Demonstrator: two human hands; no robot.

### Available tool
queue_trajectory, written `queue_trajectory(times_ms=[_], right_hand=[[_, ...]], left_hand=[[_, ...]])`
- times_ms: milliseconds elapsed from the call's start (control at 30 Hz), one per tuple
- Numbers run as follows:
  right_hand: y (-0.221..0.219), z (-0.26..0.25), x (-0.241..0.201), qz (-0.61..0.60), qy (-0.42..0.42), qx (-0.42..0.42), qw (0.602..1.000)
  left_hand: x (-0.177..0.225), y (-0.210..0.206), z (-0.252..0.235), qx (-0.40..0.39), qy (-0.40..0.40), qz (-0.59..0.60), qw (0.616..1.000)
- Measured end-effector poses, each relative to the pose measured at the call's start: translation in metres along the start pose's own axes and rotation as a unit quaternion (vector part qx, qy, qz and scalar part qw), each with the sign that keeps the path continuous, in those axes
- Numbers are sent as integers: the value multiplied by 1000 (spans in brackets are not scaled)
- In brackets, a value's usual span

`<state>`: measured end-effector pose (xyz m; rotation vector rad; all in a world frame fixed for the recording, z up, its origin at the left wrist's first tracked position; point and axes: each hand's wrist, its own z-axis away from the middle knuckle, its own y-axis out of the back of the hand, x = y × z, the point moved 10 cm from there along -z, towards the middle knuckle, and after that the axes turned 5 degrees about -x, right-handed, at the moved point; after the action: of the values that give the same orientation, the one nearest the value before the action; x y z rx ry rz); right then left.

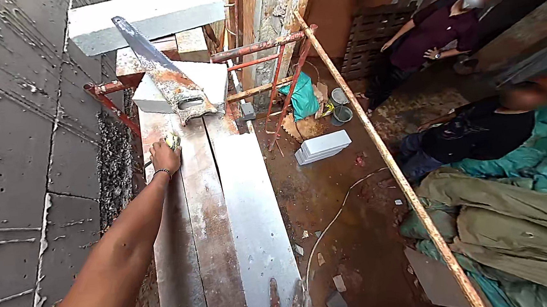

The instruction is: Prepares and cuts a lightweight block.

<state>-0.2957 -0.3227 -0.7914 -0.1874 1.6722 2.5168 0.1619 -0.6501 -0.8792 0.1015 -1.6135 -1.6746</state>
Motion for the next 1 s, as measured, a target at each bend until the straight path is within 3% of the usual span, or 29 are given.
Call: queue_trajectory(times_ms=[100,200,300,367,433,467,533,633,833,1000], right_hand=[[4,-3,8,-7,2,0,1000],[0,-3,7,30,28,18,999],[6,-2,18,-1,30,11,999],[47,-7,17,-92,85,116,985],[101,-19,13,-171,166,243,940],[125,-29,9,-223,198,263,918],[159,-55,-1,-325,238,207,892],[170,-89,-18,-412,220,71,881],[149,-91,-30,-565,212,1,798],[130,-93,-51,-606,246,-131,745]], left_hand=[[19,2,37,9,-85,77,993],[42,12,95,-46,-180,169,968],[60,21,160,-109,-212,263,935],[78,31,203,-157,-242,297,910],[102,39,248,-225,-289,317,875],[114,41,271,-266,-315,317,854],[137,43,310,-331,-370,302,814],[162,46,346,-375,-426,273,777],[173,48,373,-427,-438,171,772],[165,43,383,-450,-415,139,779]])
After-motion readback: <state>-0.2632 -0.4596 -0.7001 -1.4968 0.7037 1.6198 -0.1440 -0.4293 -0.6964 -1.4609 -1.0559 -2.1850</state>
